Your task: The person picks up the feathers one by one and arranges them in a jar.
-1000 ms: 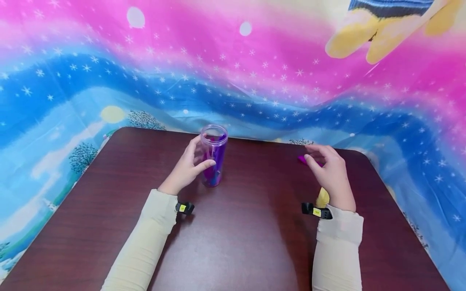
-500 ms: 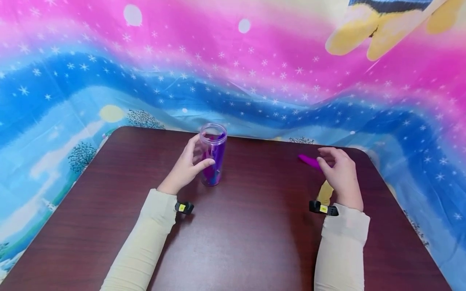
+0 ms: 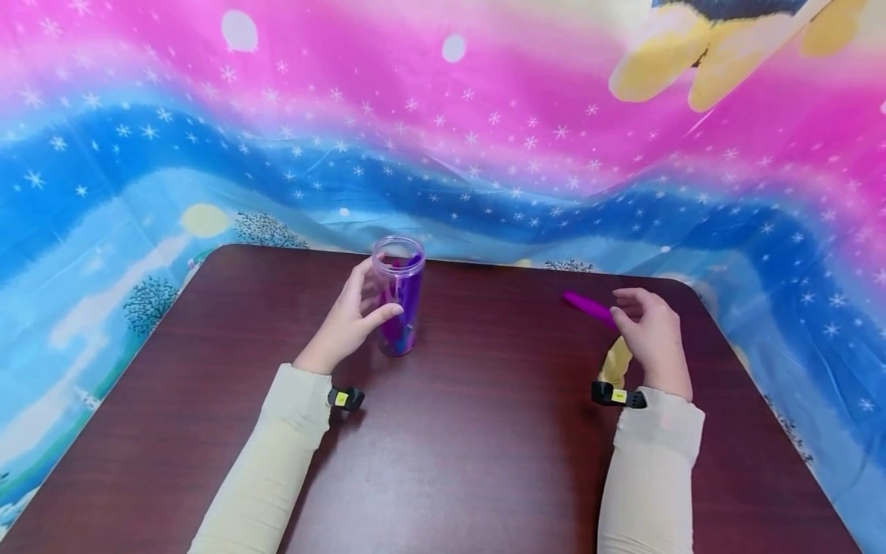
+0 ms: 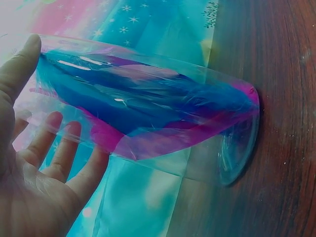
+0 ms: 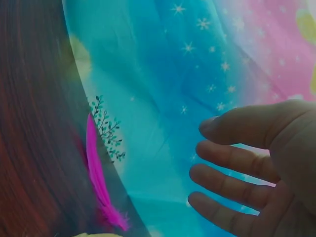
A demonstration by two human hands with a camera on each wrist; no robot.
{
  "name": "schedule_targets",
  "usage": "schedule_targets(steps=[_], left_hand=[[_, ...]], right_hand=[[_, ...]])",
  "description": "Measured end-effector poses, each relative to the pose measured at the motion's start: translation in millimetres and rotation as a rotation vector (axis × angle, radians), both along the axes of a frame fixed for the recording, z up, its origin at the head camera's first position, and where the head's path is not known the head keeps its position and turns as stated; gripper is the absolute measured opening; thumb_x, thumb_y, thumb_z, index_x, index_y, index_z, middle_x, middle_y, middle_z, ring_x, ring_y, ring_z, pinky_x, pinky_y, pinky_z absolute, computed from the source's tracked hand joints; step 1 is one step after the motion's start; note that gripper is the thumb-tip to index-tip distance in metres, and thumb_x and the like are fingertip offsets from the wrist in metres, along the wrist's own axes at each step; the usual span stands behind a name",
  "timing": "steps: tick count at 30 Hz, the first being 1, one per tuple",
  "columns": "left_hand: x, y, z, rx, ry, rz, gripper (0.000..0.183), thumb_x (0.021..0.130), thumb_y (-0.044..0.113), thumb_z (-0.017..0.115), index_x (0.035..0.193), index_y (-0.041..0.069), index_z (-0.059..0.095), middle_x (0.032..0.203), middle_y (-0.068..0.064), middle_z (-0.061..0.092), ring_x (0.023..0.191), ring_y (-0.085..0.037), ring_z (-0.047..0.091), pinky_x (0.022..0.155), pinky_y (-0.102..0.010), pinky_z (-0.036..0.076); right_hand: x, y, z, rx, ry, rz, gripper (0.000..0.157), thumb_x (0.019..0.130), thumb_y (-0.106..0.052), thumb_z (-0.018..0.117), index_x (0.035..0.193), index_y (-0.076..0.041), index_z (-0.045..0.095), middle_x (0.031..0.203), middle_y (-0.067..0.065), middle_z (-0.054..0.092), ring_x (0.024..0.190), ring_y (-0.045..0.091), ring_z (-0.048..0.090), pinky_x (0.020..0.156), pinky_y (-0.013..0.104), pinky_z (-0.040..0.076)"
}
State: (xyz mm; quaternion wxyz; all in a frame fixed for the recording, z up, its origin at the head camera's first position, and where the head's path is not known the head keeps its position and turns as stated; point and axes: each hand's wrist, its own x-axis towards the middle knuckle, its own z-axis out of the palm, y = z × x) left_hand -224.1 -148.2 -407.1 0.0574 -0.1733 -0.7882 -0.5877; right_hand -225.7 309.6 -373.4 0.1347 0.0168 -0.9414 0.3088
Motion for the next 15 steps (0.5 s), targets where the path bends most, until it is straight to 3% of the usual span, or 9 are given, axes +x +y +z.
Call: schedule_targets(steps=[15], left_hand=[[-1.4,-0.3,-1.8,0.012,0.009,-0.01,0.079,0.096,0.02,0.072,0.159,0.018,0.023,0.151,-0.017,0.039,0.139,-0.035,0.043,0.114,-0.055,0.038]], right_hand=[[0.1,20.6,-15.6,-0.066,-0.075,-0.129,0.039,0.105,-0.02,0.054,0.136,0.004,0.057,0.122,0.031,0.063,0.114,0.045,0.059,0.093,0.057,0.048]])
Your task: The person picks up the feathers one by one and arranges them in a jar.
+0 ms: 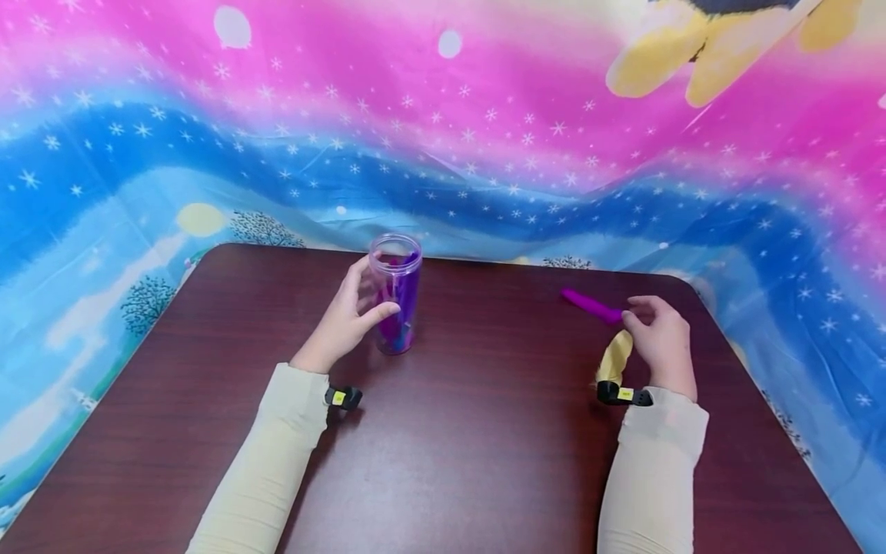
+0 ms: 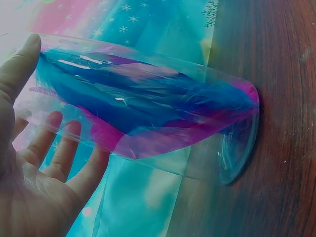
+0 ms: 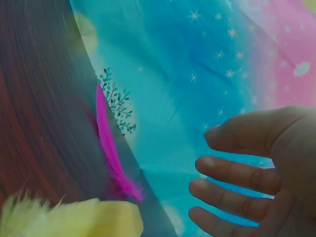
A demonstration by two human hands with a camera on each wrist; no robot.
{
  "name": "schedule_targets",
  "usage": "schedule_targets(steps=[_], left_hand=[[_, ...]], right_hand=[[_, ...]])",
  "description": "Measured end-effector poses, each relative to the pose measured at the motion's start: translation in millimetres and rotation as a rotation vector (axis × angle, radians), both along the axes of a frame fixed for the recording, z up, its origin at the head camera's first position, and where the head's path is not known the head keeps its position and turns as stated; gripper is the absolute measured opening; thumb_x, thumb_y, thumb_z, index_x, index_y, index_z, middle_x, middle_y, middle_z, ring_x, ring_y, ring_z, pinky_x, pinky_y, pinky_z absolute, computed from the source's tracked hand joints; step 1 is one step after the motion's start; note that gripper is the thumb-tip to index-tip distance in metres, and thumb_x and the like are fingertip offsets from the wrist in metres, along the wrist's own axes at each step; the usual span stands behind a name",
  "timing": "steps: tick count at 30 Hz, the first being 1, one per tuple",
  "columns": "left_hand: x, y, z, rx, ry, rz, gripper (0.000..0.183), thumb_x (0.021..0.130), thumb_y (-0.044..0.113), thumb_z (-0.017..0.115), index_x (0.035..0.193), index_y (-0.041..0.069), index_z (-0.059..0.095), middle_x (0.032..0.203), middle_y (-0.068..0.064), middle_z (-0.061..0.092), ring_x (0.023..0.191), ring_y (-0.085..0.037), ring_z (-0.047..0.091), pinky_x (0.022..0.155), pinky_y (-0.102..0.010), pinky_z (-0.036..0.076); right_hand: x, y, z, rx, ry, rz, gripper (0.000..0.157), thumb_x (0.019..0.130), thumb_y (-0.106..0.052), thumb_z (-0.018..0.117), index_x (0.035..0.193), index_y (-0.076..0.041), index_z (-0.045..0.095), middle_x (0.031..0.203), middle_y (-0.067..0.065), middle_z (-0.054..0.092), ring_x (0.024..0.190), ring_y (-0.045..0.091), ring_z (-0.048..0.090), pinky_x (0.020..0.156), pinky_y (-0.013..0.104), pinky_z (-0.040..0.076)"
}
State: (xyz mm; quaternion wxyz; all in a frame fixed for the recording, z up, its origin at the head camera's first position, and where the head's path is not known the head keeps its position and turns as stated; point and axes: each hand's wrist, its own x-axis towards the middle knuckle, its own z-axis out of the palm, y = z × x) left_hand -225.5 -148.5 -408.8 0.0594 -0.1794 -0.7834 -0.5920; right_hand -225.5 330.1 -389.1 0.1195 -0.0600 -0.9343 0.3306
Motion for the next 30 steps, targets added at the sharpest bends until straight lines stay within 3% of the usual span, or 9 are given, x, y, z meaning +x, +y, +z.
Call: schedule_targets(steps=[8,12,15,19,26,30], left_hand=[[0.2,-1.0,-1.6,0.002,0.006,-0.001,0.079,0.096,0.018,0.072,0.159,0.019,0.023,0.151,-0.017,0.04,0.139,-0.035,0.043,0.114,-0.054,0.038],[-0.5,-0.9,-1.3,0.004,0.009,0.0,0.079,0.096,0.018,0.072,0.158,0.018,0.024,0.15,-0.017,0.04,0.137,-0.035,0.044,0.114,-0.054,0.039],[-0.9,-0.4,-0.9,0.009,0.013,-0.002,0.079,0.096,0.017,0.072,0.158,0.016,0.023,0.149,-0.018,0.04,0.137,-0.036,0.044,0.113,-0.055,0.039],[-1.3,-0.3,-1.1,0.01,0.017,-0.004,0.08,0.095,0.015,0.073,0.158,0.015,0.023,0.149,-0.019,0.041,0.137,-0.036,0.044,0.113,-0.056,0.039],[-2.1,0.3,-1.5,0.009,0.017,-0.006,0.08,0.096,0.015,0.073,0.158,0.016,0.023,0.149,-0.018,0.041,0.137,-0.035,0.045,0.113,-0.055,0.039],[-2.1,0.0,-1.7,0.006,0.016,-0.005,0.079,0.096,0.016,0.072,0.158,0.017,0.023,0.149,-0.017,0.041,0.137,-0.035,0.044,0.113,-0.055,0.039]], right_hand=[[-2.1,10.7,-12.7,-0.053,-0.069,-0.098,0.044,0.104,-0.024,0.053,0.139,0.004,0.055,0.127,0.031,0.062,0.116,0.046,0.057,0.096,0.056,0.046],[-3.0,15.2,-17.9,-0.114,-0.138,-0.152,0.048,0.104,-0.027,0.052,0.142,0.003,0.052,0.128,0.03,0.061,0.106,0.038,0.064,0.085,0.038,0.055],[-4.4,17.4,-21.6,-0.187,-0.189,-0.168,0.052,0.104,-0.026,0.052,0.145,0.005,0.048,0.13,0.031,0.059,0.087,0.023,0.069,0.069,0.021,0.056],[-6.3,19.6,-26.9,-0.234,-0.226,-0.16,0.054,0.104,-0.023,0.052,0.146,0.009,0.043,0.131,0.033,0.057,0.078,0.01,0.066,0.065,0.018,0.057],[-5.9,20.7,-32.4,-0.224,-0.27,-0.131,0.06,0.102,-0.022,0.057,0.147,0.013,0.038,0.134,0.037,0.053,0.109,0.04,0.064,0.067,0.018,0.057],[-7.0,19.0,-33.7,-0.198,-0.278,-0.13,0.061,0.101,-0.023,0.06,0.147,0.012,0.039,0.132,0.036,0.056,0.11,0.041,0.064,0.07,0.02,0.057]])
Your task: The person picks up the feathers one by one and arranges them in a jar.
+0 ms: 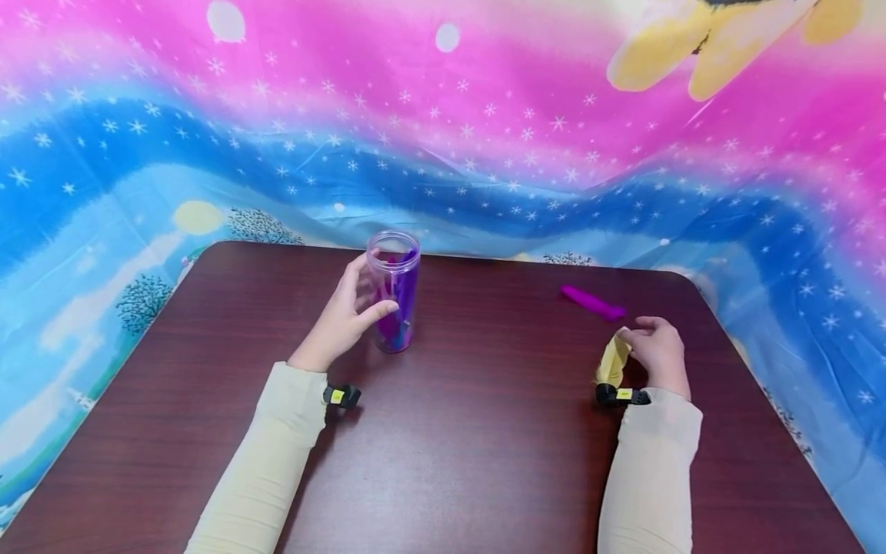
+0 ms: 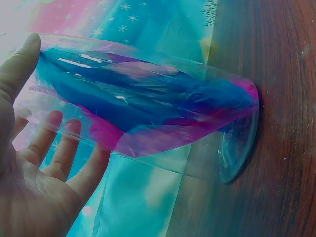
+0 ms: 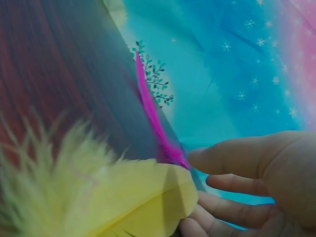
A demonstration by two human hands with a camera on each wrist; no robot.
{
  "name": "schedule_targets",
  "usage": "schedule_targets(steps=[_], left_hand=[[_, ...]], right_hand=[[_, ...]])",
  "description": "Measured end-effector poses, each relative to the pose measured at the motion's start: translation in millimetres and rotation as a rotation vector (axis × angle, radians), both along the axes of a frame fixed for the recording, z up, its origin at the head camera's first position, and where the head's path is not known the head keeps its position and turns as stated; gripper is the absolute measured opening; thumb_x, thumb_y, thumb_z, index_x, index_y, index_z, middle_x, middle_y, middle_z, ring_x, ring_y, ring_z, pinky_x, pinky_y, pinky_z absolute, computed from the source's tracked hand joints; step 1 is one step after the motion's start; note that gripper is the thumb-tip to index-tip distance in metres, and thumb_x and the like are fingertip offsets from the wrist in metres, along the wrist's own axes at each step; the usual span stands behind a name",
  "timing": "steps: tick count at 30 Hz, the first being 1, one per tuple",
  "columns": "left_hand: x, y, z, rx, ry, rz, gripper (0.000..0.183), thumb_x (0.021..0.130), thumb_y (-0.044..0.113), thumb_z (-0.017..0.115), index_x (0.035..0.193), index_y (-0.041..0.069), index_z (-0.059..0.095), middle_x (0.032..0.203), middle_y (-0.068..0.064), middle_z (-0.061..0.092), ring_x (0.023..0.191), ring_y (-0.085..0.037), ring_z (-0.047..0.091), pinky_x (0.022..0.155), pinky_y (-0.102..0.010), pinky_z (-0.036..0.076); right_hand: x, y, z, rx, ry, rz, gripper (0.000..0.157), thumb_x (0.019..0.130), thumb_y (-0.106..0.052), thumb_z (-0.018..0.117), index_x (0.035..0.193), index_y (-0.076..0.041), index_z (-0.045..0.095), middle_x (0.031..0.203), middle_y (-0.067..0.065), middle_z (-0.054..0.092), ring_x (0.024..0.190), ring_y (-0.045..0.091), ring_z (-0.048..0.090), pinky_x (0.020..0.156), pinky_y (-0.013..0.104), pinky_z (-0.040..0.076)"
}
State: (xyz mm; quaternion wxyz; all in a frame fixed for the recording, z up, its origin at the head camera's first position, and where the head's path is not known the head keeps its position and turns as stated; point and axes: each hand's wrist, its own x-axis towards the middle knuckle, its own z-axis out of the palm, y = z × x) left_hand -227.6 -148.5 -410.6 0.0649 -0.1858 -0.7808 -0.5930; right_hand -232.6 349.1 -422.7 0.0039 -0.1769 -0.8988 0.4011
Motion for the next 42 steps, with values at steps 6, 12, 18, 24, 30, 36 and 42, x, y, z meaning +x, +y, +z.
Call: schedule_targets(steps=[6,12,18,24,30,36,42], left_hand=[[0.7,0.2,0.7,0.0,-0.01,0.001,0.08,0.096,0.016,0.072,0.159,0.018,0.023,0.149,-0.017,0.041,0.138,-0.034,0.044,0.114,-0.055,0.039],[-0.1,1.0,0.0,0.009,-0.008,0.004,0.081,0.095,0.015,0.073,0.158,0.017,0.023,0.149,-0.019,0.041,0.138,-0.036,0.043,0.113,-0.056,0.038],[-0.4,0.7,-0.6,0.005,-0.019,0.005,0.08,0.096,0.017,0.072,0.158,0.018,0.023,0.15,-0.018,0.04,0.139,-0.035,0.043,0.114,-0.055,0.038],[-0.6,0.6,-1.4,0.003,-0.02,0.002,0.079,0.096,0.019,0.072,0.159,0.019,0.022,0.15,-0.017,0.041,0.14,-0.034,0.043,0.115,-0.055,0.037],[-1.8,0.3,-2.5,0.005,-0.018,0.003,0.078,0.097,0.019,0.071,0.159,0.02,0.023,0.15,-0.016,0.042,0.14,-0.034,0.043,0.115,-0.055,0.037],[-2.4,1.4,-2.3,0.005,-0.019,0.002,0.079,0.097,0.018,0.071,0.159,0.019,0.022,0.15,-0.017,0.042,0.14,-0.034,0.042,0.115,-0.055,0.037],[-1.2,1.0,-2.5,-0.002,-0.034,0.002,0.079,0.097,0.018,0.071,0.159,0.02,0.021,0.152,-0.016,0.04,0.141,-0.034,0.041,0.116,-0.056,0.036]], right_hand=[[-1.5,-2.2,-2.5,0.064,-0.015,-0.019,0.059,0.098,-0.022,0.062,0.143,0.011,0.045,0.127,0.035,0.06,0.104,0.041,0.063,0.086,0.043,0.053],[-2.6,-2.9,-5.5,0.059,-0.032,-0.048,0.057,0.098,-0.021,0.062,0.143,0.01,0.047,0.127,0.035,0.06,0.107,0.043,0.062,0.091,0.05,0.053],[-1.8,-3.0,-7.4,0.042,-0.04,-0.056,0.055,0.099,-0.019,0.063,0.144,0.008,0.048,0.131,0.035,0.058,0.111,0.045,0.06,0.094,0.053,0.053],[-4.2,-2.4,-10.1,0.057,-0.034,-0.058,0.049,0.099,-0.016,0.062,0.141,0.008,0.053,0.13,0.033,0.06,0.115,0.045,0.059,0.096,0.052,0.052],[-4.8,-1.5,-9.1,0.068,-0.03,-0.062,0.042,0.099,-0.016,0.062,0.133,0.009,0.061,0.126,0.031,0.063,0.115,0.045,0.057,0.094,0.052,0.053],[-4.7,-2.3,-8.6,0.08,-0.015,-0.07,0.038,0.099,-0.017,0.062,0.126,0.008,0.065,0.126,0.03,0.061,0.116,0.046,0.054,0.094,0.052,0.051],[-3.5,-2.5,-9.3,0.078,-0.007,-0.069,0.036,0.1,-0.018,0.06,0.124,0.008,0.066,0.127,0.03,0.06,0.114,0.044,0.054,0.089,0.05,0.051]])
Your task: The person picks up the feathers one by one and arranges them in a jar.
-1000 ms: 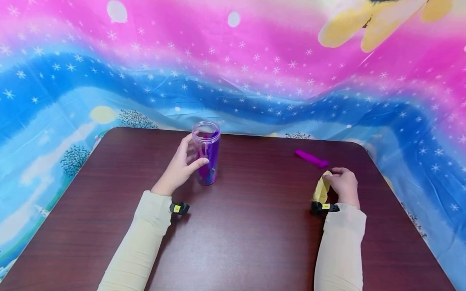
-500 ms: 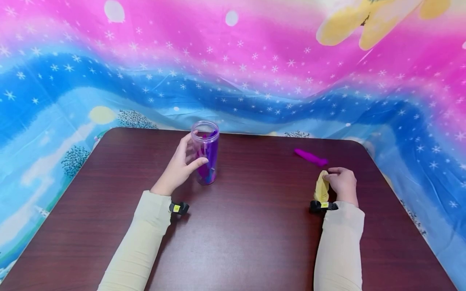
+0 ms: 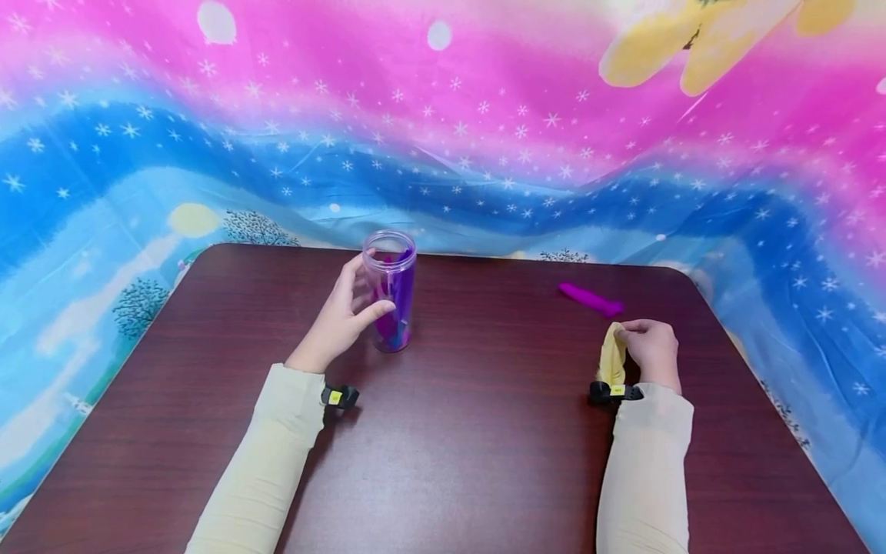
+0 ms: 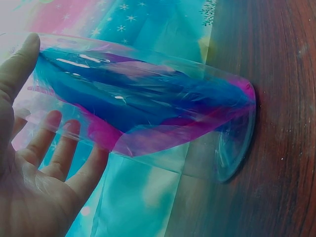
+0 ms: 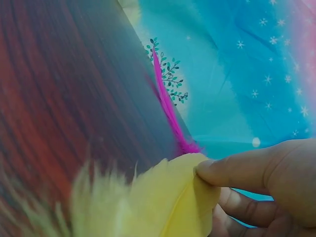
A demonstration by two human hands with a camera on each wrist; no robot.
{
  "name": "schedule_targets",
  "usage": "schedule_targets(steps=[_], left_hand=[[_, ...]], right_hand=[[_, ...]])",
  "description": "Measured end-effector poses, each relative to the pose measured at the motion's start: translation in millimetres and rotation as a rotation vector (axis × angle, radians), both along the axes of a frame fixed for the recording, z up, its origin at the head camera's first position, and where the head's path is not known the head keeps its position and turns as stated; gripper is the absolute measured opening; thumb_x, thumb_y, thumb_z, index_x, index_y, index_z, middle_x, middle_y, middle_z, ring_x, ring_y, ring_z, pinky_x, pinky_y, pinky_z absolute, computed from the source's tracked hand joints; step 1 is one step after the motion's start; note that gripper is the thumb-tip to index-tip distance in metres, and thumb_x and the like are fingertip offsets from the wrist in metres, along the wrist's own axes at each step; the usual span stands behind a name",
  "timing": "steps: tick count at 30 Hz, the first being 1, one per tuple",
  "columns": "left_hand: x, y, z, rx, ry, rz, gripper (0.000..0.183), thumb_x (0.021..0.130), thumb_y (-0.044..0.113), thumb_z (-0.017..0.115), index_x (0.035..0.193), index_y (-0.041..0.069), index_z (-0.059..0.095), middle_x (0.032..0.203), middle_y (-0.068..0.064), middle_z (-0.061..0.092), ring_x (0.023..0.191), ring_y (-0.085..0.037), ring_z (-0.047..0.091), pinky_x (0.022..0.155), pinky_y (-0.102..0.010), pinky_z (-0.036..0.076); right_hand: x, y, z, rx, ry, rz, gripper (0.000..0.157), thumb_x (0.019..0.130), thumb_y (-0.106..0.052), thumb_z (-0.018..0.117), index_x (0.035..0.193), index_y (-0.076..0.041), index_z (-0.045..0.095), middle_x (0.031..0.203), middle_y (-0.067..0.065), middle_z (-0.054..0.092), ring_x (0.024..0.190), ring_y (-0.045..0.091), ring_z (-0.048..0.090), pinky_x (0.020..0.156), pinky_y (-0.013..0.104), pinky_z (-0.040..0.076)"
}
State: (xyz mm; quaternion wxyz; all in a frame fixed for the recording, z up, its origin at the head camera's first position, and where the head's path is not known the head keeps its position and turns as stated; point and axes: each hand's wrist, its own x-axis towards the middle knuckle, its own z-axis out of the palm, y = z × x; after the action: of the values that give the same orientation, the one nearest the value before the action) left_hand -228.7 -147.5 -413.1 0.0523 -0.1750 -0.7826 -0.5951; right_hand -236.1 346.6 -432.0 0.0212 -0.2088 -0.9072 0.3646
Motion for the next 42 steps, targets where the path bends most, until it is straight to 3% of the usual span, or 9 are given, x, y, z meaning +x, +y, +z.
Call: schedule_targets(steps=[5,12,16,31,42], left_hand=[[1.5,-0.7,0.1,0.002,-0.001,-0.002,0.08,0.097,0.018,0.071,0.159,0.02,0.021,0.152,-0.016,0.039,0.141,-0.034,0.041,0.116,-0.055,0.036],[2.1,0.0,0.9,0.007,0.004,-0.003,0.08,0.096,0.018,0.072,0.159,0.02,0.022,0.152,-0.016,0.039,0.141,-0.034,0.041,0.115,-0.055,0.036],[2.5,0.4,1.4,0.006,0.003,-0.002,0.08,0.096,0.017,0.072,0.159,0.019,0.022,0.152,-0.017,0.039,0.141,-0.035,0.041,0.115,-0.055,0.037],[1.1,0.4,0.4,0.0,0.008,-0.004,0.08,0.096,0.017,0.072,0.159,0.019,0.022,0.152,-0.017,0.039,0.141,-0.035,0.041,0.115,-0.056,0.036],[0.8,0.6,0.4,-0.006,0.015,0.001,0.08,0.096,0.017,0.072,0.159,0.019,0.022,0.151,-0.017,0.04,0.14,-0.035,0.042,0.114,-0.056,0.037]], right_hand=[[1.1,0.6,0.9,0.005,0.018,0.017,0.036,0.101,-0.019,0.058,0.123,0.007,0.067,0.127,0.029,0.061,0.113,0.043,0.056,0.085,0.046,0.052],[0.7,0.5,2.8,0.034,0.048,0.025,0.033,0.099,-0.019,0.061,0.119,0.006,0.07,0.116,0.026,0.067,0.103,0.038,0.06,0.067,0.029,0.05],[1.9,-0.5,6.0,0.04,0.058,0.032,0.032,0.099,-0.017,0.061,0.119,0.006,0.07,0.113,0.025,0.069,0.096,0.034,0.062,0.063,0.025,0.049],[3.2,-2.1,18.9,0.011,0.094,0.008,0.029,0.099,-0.016,0.064,0.121,0.002,0.07,0.1,0.014,0.071,0.085,0.019,0.058,0.063,0.023,0.048],[6.1,-6.4,28.7,0.019,0.111,0.012,0.03,0.099,-0.012,0.063,0.123,0.003,0.068,0.108,0.021,0.068,0.095,0.029,0.061,0.065,0.023,0.048]])
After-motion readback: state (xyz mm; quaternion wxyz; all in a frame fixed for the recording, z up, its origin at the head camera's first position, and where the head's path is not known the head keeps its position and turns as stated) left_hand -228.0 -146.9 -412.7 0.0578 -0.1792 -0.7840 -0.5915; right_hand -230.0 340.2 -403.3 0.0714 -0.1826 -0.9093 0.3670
